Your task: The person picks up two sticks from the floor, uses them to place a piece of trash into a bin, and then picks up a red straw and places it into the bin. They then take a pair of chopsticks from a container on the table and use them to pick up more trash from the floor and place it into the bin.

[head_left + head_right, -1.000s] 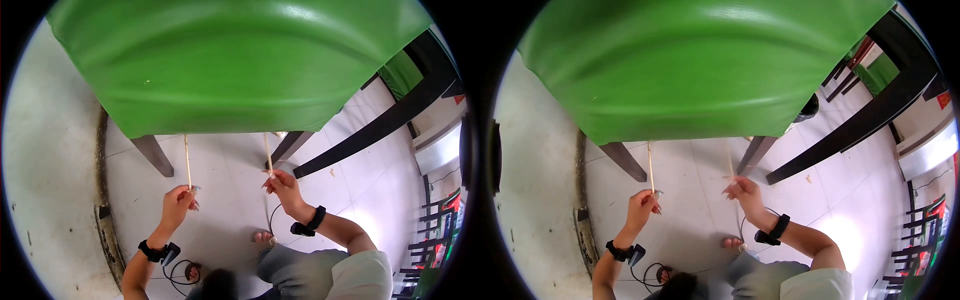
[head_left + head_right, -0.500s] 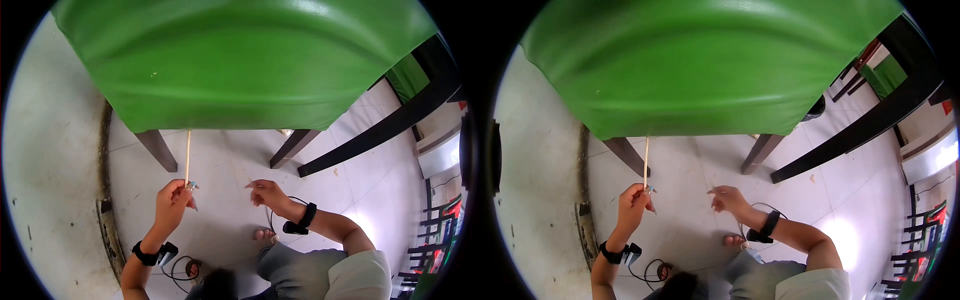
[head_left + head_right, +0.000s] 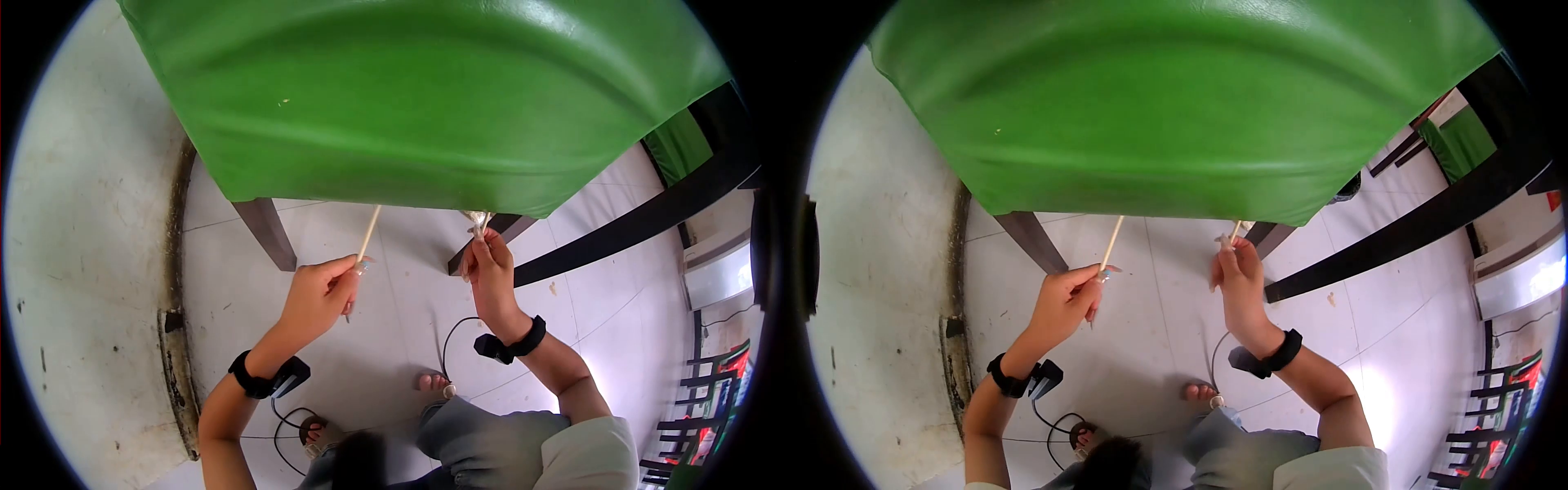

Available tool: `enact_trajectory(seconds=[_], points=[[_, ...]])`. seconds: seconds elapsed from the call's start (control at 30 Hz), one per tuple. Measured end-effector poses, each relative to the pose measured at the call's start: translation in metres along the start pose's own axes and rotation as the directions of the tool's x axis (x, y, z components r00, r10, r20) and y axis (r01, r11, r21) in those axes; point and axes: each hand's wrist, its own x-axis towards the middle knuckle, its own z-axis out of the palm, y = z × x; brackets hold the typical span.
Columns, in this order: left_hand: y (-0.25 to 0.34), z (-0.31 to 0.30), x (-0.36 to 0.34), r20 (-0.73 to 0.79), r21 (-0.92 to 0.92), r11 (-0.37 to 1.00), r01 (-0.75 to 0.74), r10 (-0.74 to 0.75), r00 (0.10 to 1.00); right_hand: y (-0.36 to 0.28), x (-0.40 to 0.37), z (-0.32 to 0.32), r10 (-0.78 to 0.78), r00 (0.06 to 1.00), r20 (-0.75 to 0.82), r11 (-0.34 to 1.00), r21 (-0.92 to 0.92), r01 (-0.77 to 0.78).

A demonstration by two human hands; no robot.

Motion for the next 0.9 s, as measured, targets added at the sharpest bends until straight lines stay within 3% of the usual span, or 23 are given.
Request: enact_trajectory(seconds=[0.1,0.23,0.43,0.53,0.67,0.77,0.9], points=[[-0.008,0.001,0.003,0.04,0.023,1.0,-0.005,0.004,0.999,-0.01,0.001,0.014,0.022,0.997,0.08,0.999,-0.04,-0.019],[-0.033,-0.006,-0.004,-0.088,-0.077,0.987,0.143,-0.15,0.985,-0.012,0.002,0.037,0.084,0.952,0.295,0.986,-0.162,-0.037],[-0.059,-0.029,-0.028,-0.329,-0.208,0.961,0.18,-0.242,0.913,-0.008,-0.01,0.056,0.19,0.755,0.628,0.929,-0.364,0.068],[-0.049,-0.038,-0.027,-0.39,-0.193,0.978,0.083,-0.154,0.908,0.004,-0.021,0.049,0.277,0.728,0.627,0.904,-0.427,0.024],[-0.031,-0.038,-0.008,-0.437,-0.182,0.98,-0.076,-0.011,0.899,0.032,-0.024,0.021,0.331,0.772,0.543,0.879,-0.476,-0.042],[-0.019,-0.034,0.011,-0.383,-0.161,0.981,-0.107,0.038,0.923,0.054,-0.028,-0.005,0.337,0.8,0.497,0.842,-0.539,-0.02],[-0.019,-0.02,0.044,-0.358,-0.206,0.972,-0.112,0.031,0.933,0.067,-0.028,-0.03,0.362,0.872,0.33,0.839,-0.522,-0.15]])
